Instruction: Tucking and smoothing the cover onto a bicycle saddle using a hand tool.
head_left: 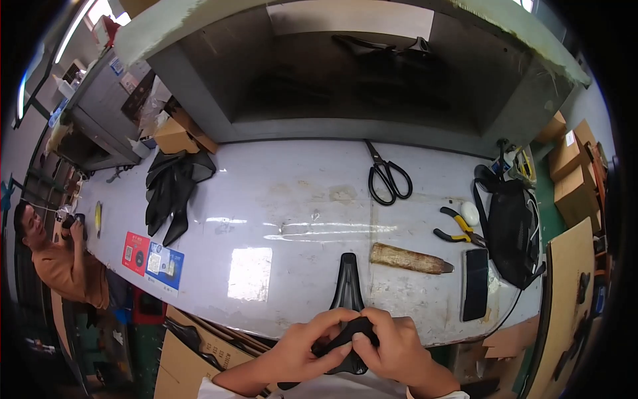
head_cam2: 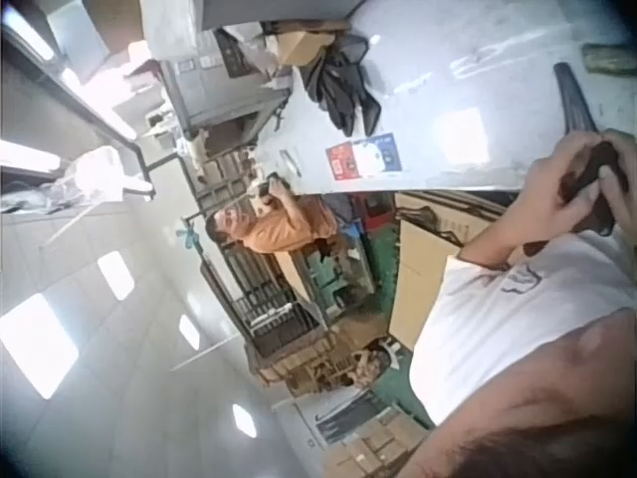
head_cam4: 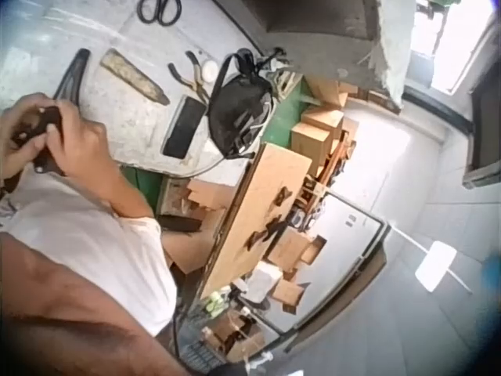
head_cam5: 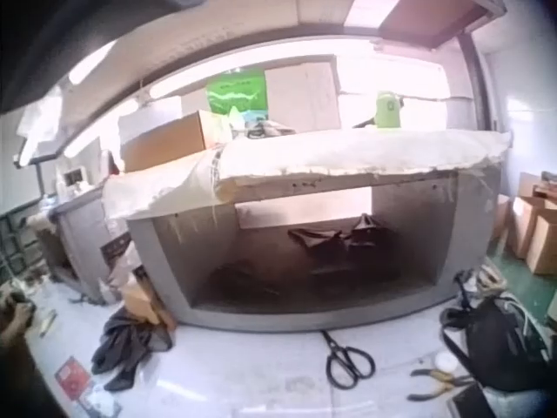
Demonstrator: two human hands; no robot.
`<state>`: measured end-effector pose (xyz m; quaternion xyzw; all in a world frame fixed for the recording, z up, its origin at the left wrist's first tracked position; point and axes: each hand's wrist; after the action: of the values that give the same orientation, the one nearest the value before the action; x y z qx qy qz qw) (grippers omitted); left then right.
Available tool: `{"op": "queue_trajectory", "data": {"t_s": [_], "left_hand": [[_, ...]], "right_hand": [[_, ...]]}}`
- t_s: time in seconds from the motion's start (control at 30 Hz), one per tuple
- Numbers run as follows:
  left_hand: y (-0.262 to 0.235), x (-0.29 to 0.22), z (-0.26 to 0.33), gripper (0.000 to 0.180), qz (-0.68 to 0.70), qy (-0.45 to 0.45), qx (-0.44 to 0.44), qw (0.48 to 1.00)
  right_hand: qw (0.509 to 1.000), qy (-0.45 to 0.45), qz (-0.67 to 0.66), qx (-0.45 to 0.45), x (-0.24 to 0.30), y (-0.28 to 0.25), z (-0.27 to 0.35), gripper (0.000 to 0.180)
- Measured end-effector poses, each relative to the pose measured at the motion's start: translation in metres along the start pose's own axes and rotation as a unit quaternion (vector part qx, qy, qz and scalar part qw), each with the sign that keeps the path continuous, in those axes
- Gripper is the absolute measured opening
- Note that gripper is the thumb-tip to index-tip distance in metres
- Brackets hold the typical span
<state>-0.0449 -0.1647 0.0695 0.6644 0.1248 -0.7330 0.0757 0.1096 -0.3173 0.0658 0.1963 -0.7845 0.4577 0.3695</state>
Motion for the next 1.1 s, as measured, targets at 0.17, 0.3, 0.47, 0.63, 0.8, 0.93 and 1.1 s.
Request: {"op": "queue_trajectory", "data": {"t_s": [0.17,0.3,0.47,0.63,0.8,0.93,1.1], "left_hand": [[0.018,0.011,0.006,0.071,-0.170,0.127,-0.051,0.976],[0.016,0.009,-0.001,0.066,-0.280,0.132,-0.054,0.949],[-0.015,0.024,-0.001,0.061,-0.300,-0.002,-0.053,0.953],[-0.021,0.056,-0.048,0.054,-0.230,0.024,-0.083,0.969],[-0.031,0.068,-0.072,0.054,-0.296,0.021,-0.077,0.952],[-0.037,0.066,-0.074,0.056,-0.308,-0.003,-0.048,0.950],[-0.041,0.068,-0.070,0.058,-0.272,-0.019,-0.027,0.962]], "right_hand": [[0.997,0.068,-0.023,-0.014,-0.010,0.002,0.002,0.023],[0.996,0.089,0.013,0.018,-0.026,0.006,-0.009,0.032],[0.978,0.022,0.148,0.143,-0.026,-0.001,0.008,0.063],[0.984,0.072,0.113,0.117,-0.049,0.005,-0.019,0.060],[0.986,0.098,0.090,0.106,-0.077,0.016,-0.036,0.057],[0.983,0.133,0.048,0.117,-0.079,0.016,-0.038,0.054],[0.977,0.138,0.050,0.156,-0.076,0.011,-0.038,0.055]]}}
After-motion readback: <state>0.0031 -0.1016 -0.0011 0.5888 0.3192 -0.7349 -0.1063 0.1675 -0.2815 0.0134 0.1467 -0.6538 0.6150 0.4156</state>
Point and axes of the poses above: each hand's wrist, its own z-axis away from the middle knuckle, its own y-axis out of the palm, x = y × z, and after that the axes turned 2 degrees about -x, right-handed
